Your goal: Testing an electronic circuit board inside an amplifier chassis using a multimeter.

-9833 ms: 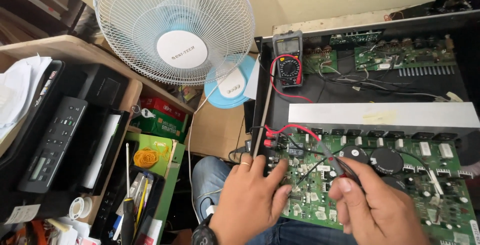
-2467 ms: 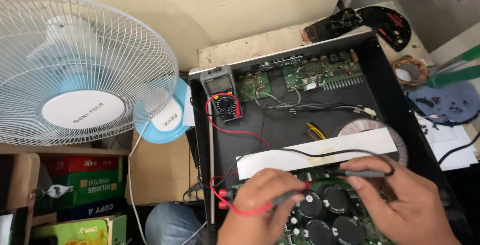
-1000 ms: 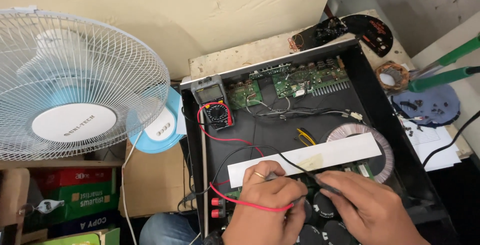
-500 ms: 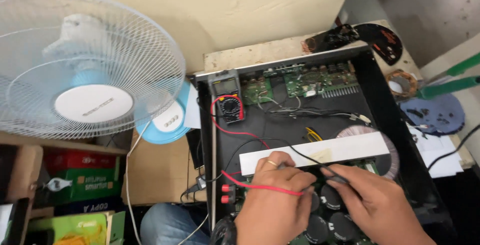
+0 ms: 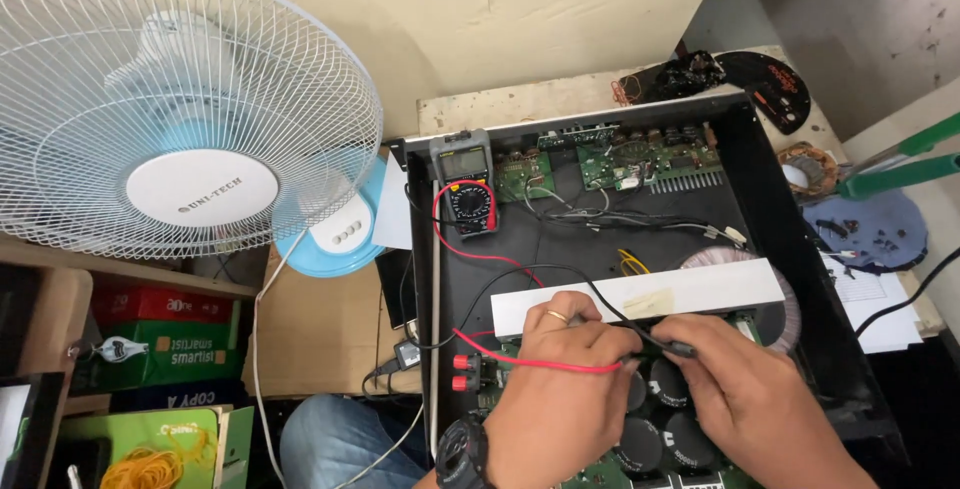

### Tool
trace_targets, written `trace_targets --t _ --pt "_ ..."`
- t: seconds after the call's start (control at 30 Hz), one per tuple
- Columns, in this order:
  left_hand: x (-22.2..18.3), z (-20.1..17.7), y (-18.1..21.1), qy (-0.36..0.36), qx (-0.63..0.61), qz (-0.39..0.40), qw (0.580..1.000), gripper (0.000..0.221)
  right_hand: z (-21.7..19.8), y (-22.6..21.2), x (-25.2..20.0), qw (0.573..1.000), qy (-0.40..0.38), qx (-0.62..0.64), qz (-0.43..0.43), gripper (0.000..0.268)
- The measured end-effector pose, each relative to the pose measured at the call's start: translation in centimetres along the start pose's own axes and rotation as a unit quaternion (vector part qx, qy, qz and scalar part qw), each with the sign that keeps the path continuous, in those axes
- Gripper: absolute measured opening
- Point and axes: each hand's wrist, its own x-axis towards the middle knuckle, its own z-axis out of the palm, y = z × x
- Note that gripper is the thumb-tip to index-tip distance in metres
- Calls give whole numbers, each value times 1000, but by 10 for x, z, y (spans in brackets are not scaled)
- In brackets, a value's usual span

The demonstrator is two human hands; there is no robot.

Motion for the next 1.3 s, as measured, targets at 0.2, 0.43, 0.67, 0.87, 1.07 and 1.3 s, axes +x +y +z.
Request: trace_targets --t 0.2,0.43,0.67,0.87,1.07,1.3 --pt "-1 4 -6 1 -15 -3 1000 19 -2 -7 2 1000 24 -14 8 33" --pt "-2 2 -7 -1 -33 -17 999 15 2 1 -3 999 42 -17 19 37" --pt "0 0 -5 6 -44 -17 999 14 1 -5 0 999 51 9 6 40" --pt "-1 1 -8 10 -69 -26 997 15 0 -8 2 998 54 -13 23 30" --pt "-2 1 -5 4 -66 -35 997 18 4 -6 -1 997 55 -24 40 33" --pt "-5 3 -3 14 -60 1 998 20 -1 -17 4 996 60 -39 53 22"
